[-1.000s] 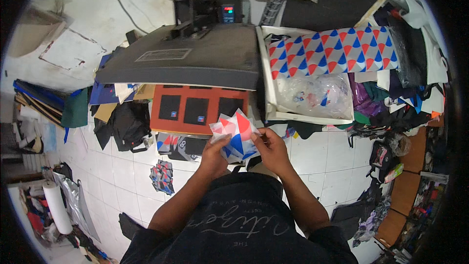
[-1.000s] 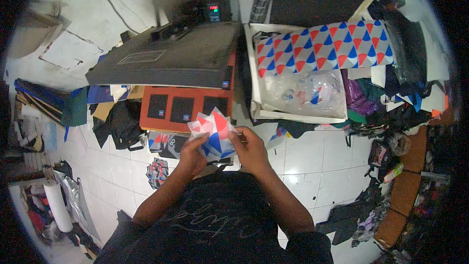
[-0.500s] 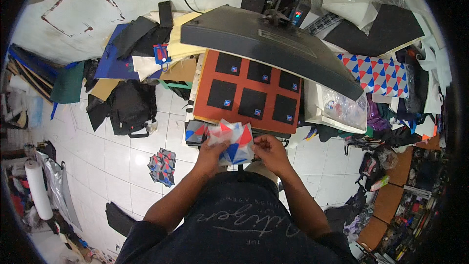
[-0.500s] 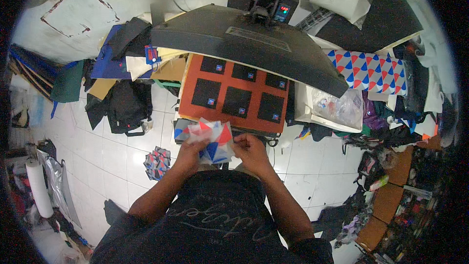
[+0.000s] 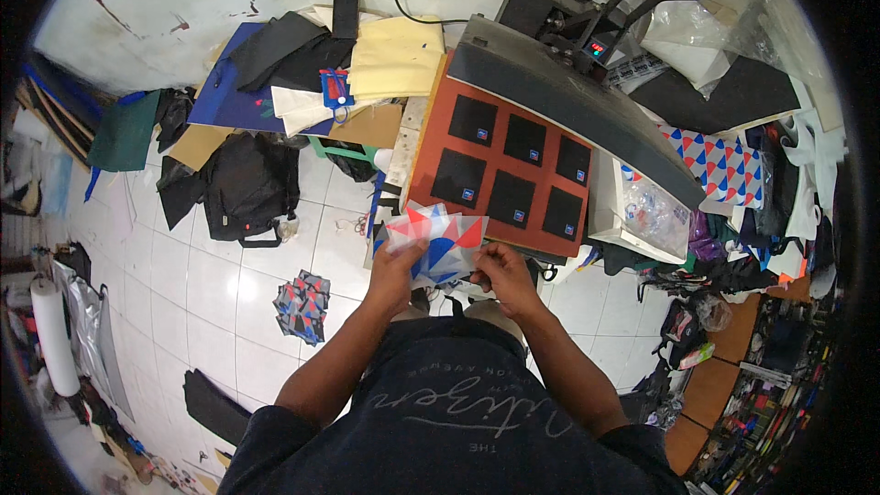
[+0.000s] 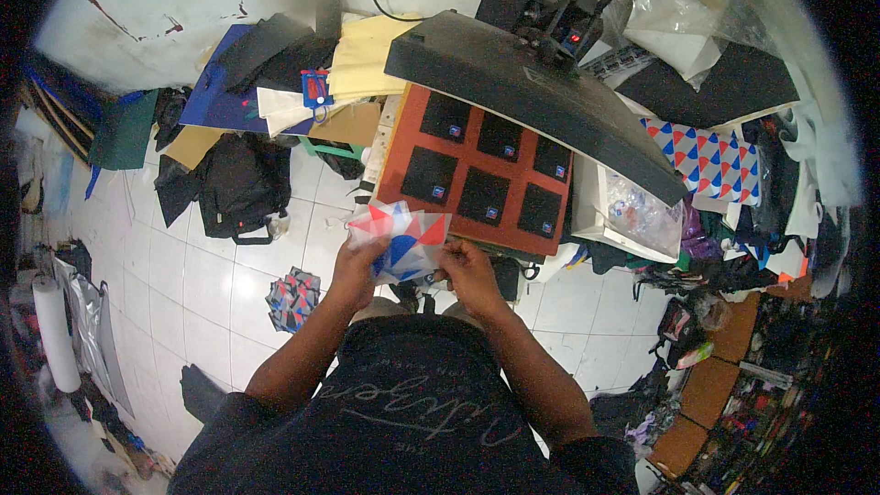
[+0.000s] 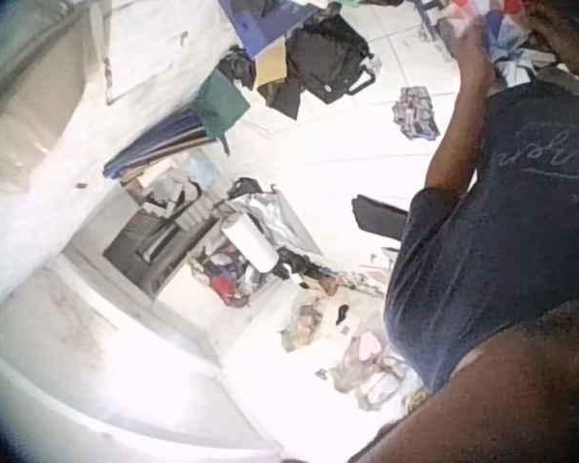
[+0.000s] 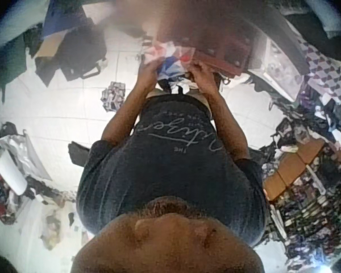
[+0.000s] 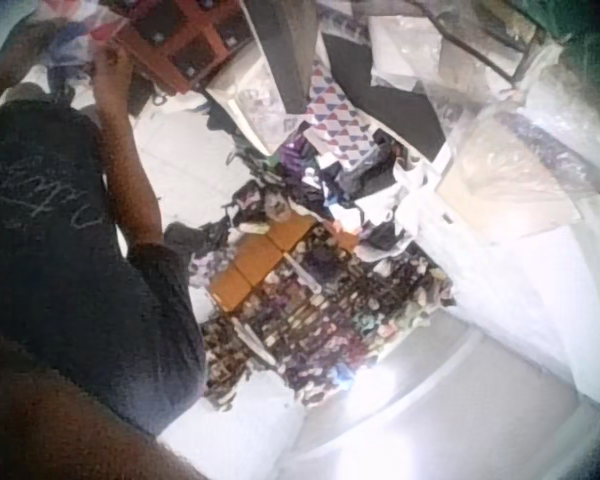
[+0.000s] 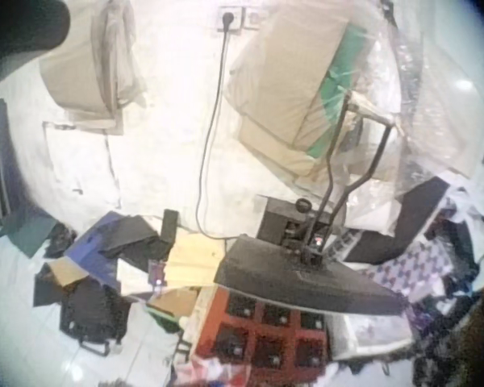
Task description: The person places small square stickers onto a red grid on a heat press, then covers them with patterned transfer sheets. They operate the heat press to apply heat and pressure, then remove the sheets to reveal the transferred designs.
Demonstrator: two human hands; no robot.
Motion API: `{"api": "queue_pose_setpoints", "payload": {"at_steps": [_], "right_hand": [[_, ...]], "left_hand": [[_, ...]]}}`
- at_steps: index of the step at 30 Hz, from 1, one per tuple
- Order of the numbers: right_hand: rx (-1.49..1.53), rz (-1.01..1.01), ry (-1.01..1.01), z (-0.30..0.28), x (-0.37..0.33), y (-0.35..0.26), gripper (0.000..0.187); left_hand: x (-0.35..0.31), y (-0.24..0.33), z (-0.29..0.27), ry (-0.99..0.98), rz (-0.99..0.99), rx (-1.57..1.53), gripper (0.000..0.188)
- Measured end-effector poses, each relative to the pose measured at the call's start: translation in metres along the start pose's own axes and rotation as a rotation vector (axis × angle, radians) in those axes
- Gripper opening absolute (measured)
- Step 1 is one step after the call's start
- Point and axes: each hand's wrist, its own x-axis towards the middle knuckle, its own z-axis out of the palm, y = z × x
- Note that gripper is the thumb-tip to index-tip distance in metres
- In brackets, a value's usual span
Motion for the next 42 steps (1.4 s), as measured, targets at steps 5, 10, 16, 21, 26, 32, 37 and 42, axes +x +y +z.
{"api": "queue_pose_setpoints", "payload": {"at_steps": [5, 10, 16, 21, 26, 32, 37, 42], "right_hand": [[-0.266, -0.125, 0.0, 0.008, 0.0, -0.012, 0.028], [-0.408, -0.211, 0.093, 0.001, 0.012, -0.045, 0.029], [-0.465, -0.148, -0.061, 0.004, 0.03, -0.039, 0.025], [-0.559, -0.215, -0.101, 0.003, 0.049, -0.019, 0.025], [-0.637, -0.332, -0.007, -0.005, 0.083, -0.036, 0.027], [-0.805, -0.296, 0.253, -0.027, 0.133, -0.057, 0.025], [-0.849, -0.39, 0.301, -0.039, 0.147, -0.052, 0.024], [-0.893, -0.366, 0.322, -0.035, 0.151, -0.059, 0.023]], "left_hand": [[0.004, 0.005, -0.013, 0.025, 0.009, 0.112, 0.03], [-0.002, 0.013, -0.02, -0.004, -0.019, 0.155, 0.03], [-0.006, 0.014, -0.025, 0.02, -0.017, 0.16, 0.027], [-0.004, 0.014, -0.033, 0.028, 0.042, 0.114, 0.027], [0.005, 0.018, -0.066, 0.197, 0.161, 0.099, 0.029], [0.003, 0.039, -0.14, 0.377, 0.28, 0.028, 0.027], [-0.017, 0.049, -0.168, 0.472, 0.224, 0.029, 0.027], [-0.02, 0.025, -0.178, 0.429, 0.167, 0.031, 0.031]]}}
